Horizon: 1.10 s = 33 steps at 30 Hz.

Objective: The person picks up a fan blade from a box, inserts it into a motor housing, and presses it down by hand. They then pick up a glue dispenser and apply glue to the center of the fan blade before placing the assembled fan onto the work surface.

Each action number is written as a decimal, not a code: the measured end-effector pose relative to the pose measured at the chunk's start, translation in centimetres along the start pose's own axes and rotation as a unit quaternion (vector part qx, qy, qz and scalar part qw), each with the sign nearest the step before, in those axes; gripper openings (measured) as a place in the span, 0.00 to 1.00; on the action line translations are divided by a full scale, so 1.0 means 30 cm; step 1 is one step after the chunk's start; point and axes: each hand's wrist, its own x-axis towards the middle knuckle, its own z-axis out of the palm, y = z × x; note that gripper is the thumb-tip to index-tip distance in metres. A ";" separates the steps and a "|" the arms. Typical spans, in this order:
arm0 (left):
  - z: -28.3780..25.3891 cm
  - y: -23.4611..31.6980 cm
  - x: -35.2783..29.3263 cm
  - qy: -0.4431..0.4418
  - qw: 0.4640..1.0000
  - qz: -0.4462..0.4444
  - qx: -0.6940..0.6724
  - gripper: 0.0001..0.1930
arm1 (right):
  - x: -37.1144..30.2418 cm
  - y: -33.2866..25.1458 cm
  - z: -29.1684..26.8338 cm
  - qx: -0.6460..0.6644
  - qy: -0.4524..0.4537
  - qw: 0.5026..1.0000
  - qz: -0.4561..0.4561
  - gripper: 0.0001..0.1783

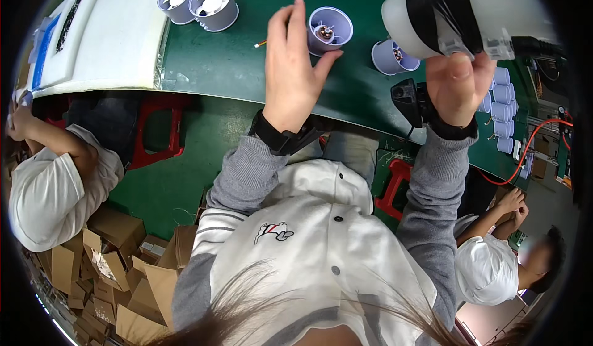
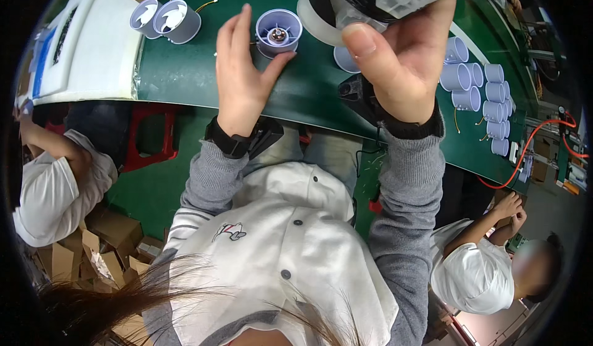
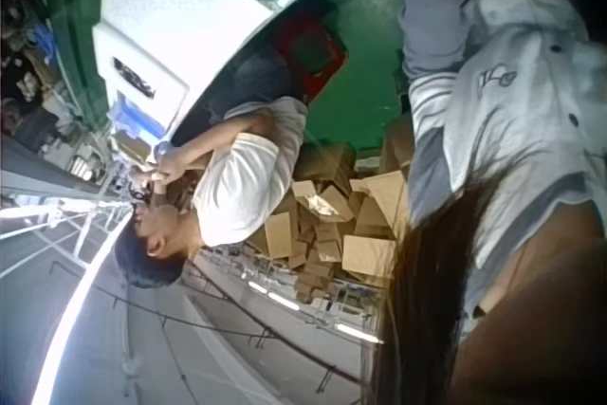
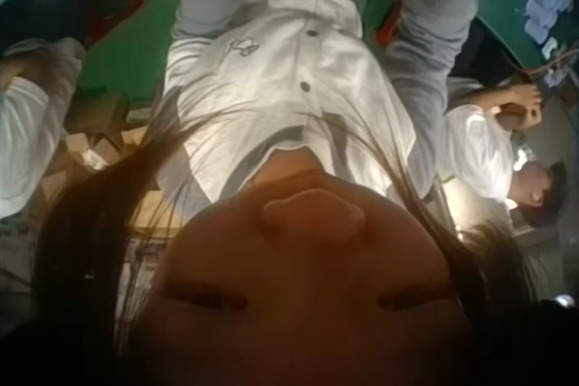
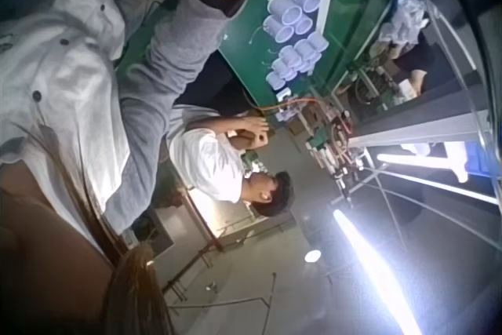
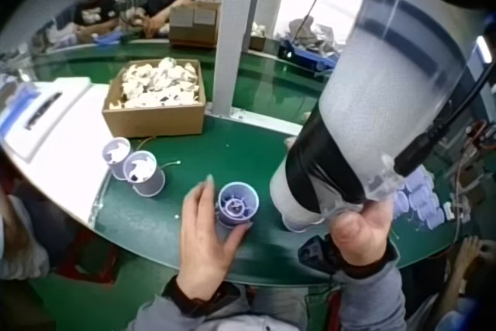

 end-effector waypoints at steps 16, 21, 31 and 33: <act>0.281 0.164 -0.045 -0.042 0.997 -0.023 -0.054 0.35 | -0.043 -0.125 -0.105 -0.109 0.059 0.992 0.011 0.45; 0.130 0.114 -0.059 -0.074 0.987 -0.059 -0.128 0.33 | -0.074 -0.050 -0.030 -0.057 0.027 0.997 0.053 0.46; 0.086 0.101 -0.054 -0.077 0.984 -0.074 -0.143 0.32 | -0.083 0.017 0.077 0.038 0.022 0.994 0.097 0.43; 0.088 0.102 -0.053 -0.064 0.986 -0.060 -0.140 0.32 | -0.089 0.024 0.077 0.038 0.033 0.993 0.109 0.43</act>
